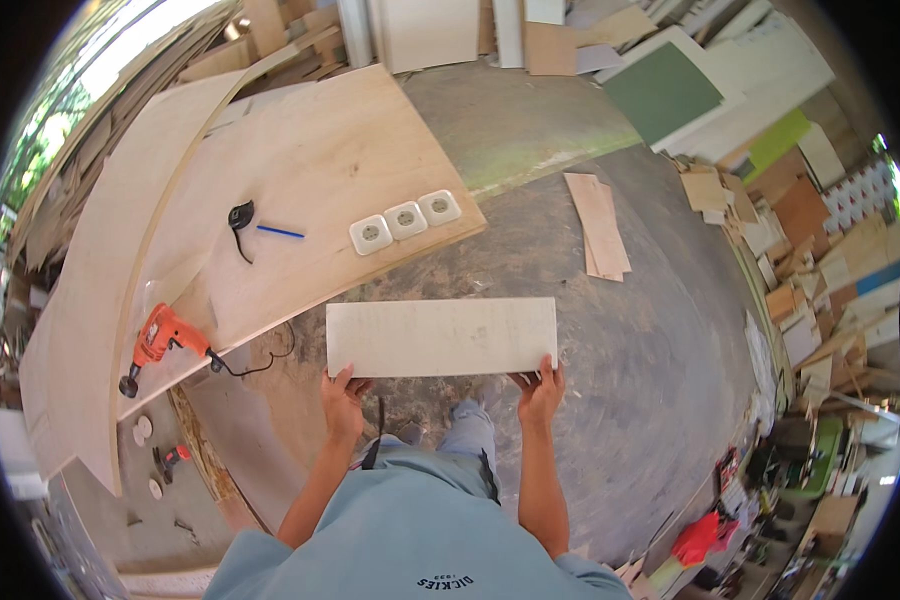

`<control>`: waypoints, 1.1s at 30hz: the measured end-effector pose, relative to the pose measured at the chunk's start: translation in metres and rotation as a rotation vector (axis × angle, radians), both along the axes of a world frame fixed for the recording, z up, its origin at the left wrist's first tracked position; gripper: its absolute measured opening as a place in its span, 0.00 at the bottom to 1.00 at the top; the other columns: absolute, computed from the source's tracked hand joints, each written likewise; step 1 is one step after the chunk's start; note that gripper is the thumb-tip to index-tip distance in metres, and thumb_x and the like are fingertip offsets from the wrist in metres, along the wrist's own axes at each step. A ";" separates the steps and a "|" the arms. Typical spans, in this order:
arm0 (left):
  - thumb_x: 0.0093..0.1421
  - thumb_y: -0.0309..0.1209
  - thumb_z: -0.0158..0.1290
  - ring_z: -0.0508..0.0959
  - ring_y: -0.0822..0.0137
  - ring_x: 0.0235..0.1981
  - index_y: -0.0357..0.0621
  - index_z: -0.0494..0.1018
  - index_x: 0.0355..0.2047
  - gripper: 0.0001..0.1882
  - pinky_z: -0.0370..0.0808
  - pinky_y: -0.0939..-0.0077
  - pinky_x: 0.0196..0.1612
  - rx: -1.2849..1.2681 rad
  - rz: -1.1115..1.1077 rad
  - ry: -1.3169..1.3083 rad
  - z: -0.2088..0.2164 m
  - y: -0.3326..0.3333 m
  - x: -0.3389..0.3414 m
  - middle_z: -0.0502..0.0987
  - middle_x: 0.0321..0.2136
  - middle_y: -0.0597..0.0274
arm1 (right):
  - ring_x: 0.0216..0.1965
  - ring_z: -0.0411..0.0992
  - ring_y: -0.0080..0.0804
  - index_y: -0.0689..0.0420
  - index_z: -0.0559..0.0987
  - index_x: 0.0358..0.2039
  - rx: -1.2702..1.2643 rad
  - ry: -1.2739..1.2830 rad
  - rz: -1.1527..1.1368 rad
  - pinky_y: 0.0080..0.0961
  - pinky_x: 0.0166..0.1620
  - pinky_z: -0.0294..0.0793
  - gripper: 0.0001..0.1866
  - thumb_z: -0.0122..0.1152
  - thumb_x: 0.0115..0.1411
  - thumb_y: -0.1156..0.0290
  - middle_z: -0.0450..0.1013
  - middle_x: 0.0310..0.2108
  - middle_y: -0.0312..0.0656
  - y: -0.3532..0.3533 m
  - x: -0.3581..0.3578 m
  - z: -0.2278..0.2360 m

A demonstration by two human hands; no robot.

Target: The person prepares and fits a triple electrical socket unit onto a piece of wood. They use a drill with a hole-saw attachment to make a pilot hole, then align the socket unit with the pre-cut holes in the wood.

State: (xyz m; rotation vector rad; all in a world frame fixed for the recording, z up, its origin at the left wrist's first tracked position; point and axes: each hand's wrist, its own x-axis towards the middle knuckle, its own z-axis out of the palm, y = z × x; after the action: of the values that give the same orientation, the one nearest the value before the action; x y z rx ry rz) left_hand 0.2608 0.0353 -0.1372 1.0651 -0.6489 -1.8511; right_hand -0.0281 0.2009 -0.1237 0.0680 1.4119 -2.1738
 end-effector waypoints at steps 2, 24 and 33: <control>0.66 0.31 0.59 0.81 0.64 0.42 0.44 0.66 0.57 0.21 0.79 0.64 0.44 0.034 0.105 -0.062 -0.005 -0.015 -0.014 0.79 0.45 0.60 | 0.41 0.83 0.41 0.60 0.73 0.52 -0.004 0.022 0.115 0.43 0.38 0.90 0.17 0.60 0.72 0.61 0.79 0.44 0.46 -0.044 -0.026 -0.001; 0.61 0.30 0.69 0.81 0.56 0.52 0.31 0.73 0.59 0.29 0.80 0.58 0.56 0.330 0.746 -0.442 -0.013 -0.101 -0.148 0.79 0.55 0.52 | 0.40 0.84 0.46 0.71 0.74 0.50 0.453 -0.275 0.688 0.43 0.42 0.91 0.20 0.60 0.72 0.63 0.80 0.42 0.54 -0.191 -0.172 -0.014; 0.63 0.31 0.67 0.80 0.58 0.54 0.35 0.73 0.60 0.27 0.79 0.60 0.57 0.523 0.747 -0.360 -0.001 -0.105 -0.153 0.79 0.55 0.55 | 0.36 0.84 0.43 0.70 0.75 0.50 0.565 -0.352 0.689 0.37 0.36 0.91 0.19 0.60 0.72 0.64 0.80 0.41 0.53 -0.202 -0.179 -0.009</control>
State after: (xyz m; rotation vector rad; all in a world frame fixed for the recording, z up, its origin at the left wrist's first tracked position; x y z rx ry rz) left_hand 0.1080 -0.0694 -0.1380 1.7178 0.0831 -1.1869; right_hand -0.2074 -0.0008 -0.1329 0.1376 1.5062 -1.1161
